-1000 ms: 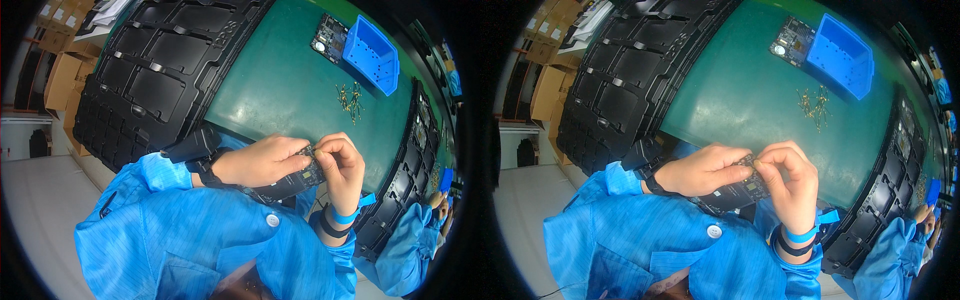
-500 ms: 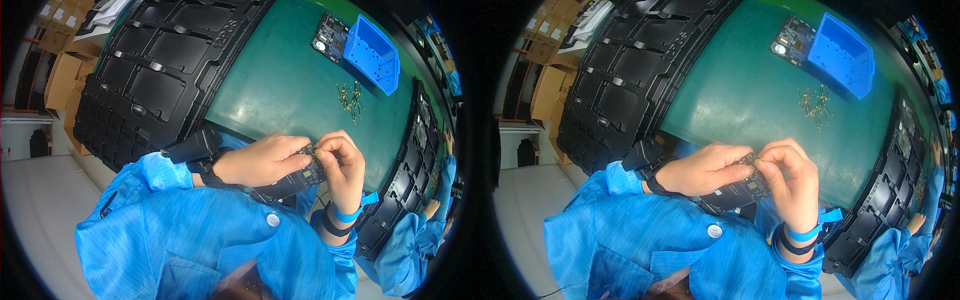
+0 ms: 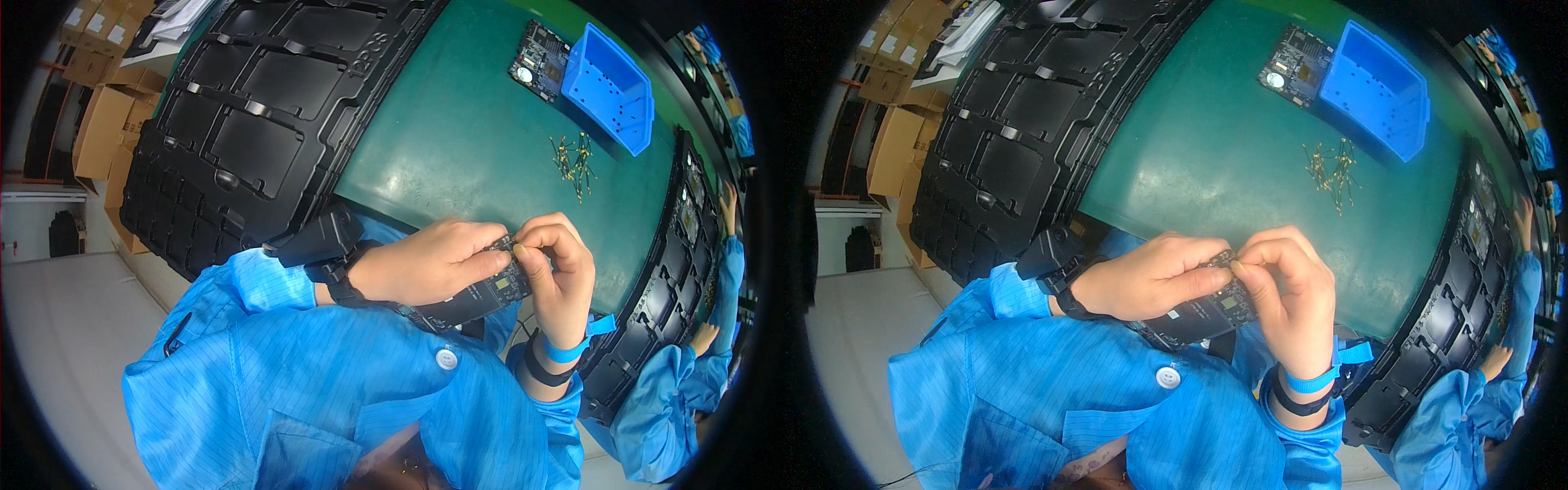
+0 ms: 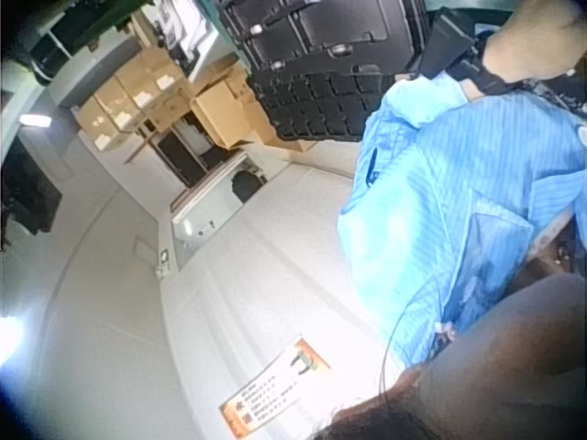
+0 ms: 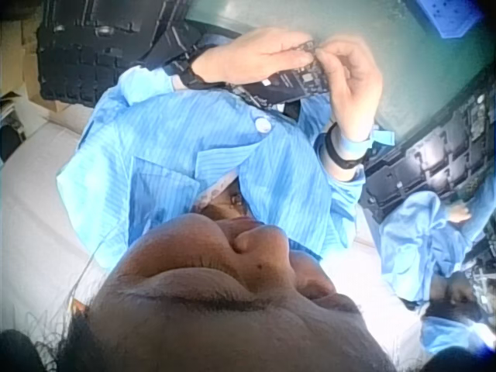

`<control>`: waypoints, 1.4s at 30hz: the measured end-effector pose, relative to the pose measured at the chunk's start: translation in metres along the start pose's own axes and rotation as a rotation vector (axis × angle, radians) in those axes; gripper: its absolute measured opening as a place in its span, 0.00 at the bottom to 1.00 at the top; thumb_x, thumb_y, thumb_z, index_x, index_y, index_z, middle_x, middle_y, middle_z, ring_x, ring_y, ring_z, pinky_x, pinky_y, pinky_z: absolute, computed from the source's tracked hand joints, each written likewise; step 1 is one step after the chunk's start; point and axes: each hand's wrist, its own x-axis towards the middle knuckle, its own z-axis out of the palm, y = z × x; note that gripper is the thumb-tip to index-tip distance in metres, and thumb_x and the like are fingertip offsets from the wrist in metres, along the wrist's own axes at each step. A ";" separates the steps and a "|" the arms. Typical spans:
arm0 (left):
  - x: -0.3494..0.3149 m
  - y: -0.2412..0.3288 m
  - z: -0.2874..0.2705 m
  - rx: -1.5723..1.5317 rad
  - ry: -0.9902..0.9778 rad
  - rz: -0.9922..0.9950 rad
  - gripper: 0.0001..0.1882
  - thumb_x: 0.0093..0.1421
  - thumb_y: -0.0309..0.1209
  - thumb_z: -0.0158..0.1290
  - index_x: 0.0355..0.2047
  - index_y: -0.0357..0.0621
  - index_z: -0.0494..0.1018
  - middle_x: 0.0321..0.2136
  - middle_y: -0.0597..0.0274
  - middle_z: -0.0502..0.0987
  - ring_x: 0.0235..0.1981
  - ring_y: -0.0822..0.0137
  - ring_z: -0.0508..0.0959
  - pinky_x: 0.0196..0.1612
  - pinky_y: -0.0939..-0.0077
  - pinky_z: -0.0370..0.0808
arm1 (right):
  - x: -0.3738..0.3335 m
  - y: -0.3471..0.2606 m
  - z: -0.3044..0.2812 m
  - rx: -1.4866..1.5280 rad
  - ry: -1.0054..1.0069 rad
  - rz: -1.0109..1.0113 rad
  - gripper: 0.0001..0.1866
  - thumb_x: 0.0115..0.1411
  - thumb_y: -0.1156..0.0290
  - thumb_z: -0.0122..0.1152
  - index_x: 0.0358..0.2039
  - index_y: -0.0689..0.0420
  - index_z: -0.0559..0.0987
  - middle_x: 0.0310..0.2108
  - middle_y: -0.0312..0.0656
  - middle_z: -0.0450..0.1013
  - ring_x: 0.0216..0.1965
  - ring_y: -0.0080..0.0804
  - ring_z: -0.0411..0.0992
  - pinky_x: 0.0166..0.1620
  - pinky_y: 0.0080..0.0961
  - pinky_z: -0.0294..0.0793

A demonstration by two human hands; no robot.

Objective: Assembling electronic components onto printed circuit boards at a manufacturing workstation.

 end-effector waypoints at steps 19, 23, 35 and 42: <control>-0.001 -0.001 0.004 0.123 0.069 0.075 0.11 0.59 0.32 0.42 0.24 0.38 0.61 0.15 0.50 0.64 0.18 0.50 0.65 0.20 0.66 0.60 | 0.000 -0.002 0.004 -0.134 0.041 -0.088 0.07 0.43 0.83 0.59 0.24 0.60 0.71 0.25 0.42 0.69 0.25 0.33 0.69 0.28 0.22 0.68; -0.001 -0.001 0.003 0.134 0.067 0.069 0.11 0.59 0.32 0.43 0.24 0.37 0.61 0.15 0.50 0.64 0.18 0.50 0.66 0.20 0.65 0.60 | 0.000 -0.002 0.004 -0.143 0.043 -0.106 0.07 0.43 0.83 0.59 0.24 0.60 0.71 0.25 0.41 0.69 0.25 0.33 0.69 0.28 0.22 0.68; -0.001 -0.002 0.005 0.120 0.077 0.118 0.09 0.58 0.31 0.43 0.25 0.37 0.62 0.16 0.50 0.65 0.19 0.50 0.67 0.21 0.65 0.60 | -0.005 0.001 0.001 0.302 0.053 0.136 0.06 0.47 0.82 0.59 0.26 0.61 0.72 0.26 0.40 0.70 0.27 0.26 0.69 0.32 0.19 0.69; -0.002 0.001 0.005 0.182 0.073 0.128 0.10 0.58 0.31 0.43 0.24 0.37 0.61 0.15 0.48 0.65 0.20 0.48 0.68 0.21 0.61 0.60 | -0.007 -0.001 -0.002 0.193 -0.026 0.146 0.06 0.46 0.82 0.60 0.26 0.63 0.73 0.26 0.41 0.69 0.28 0.25 0.69 0.32 0.18 0.69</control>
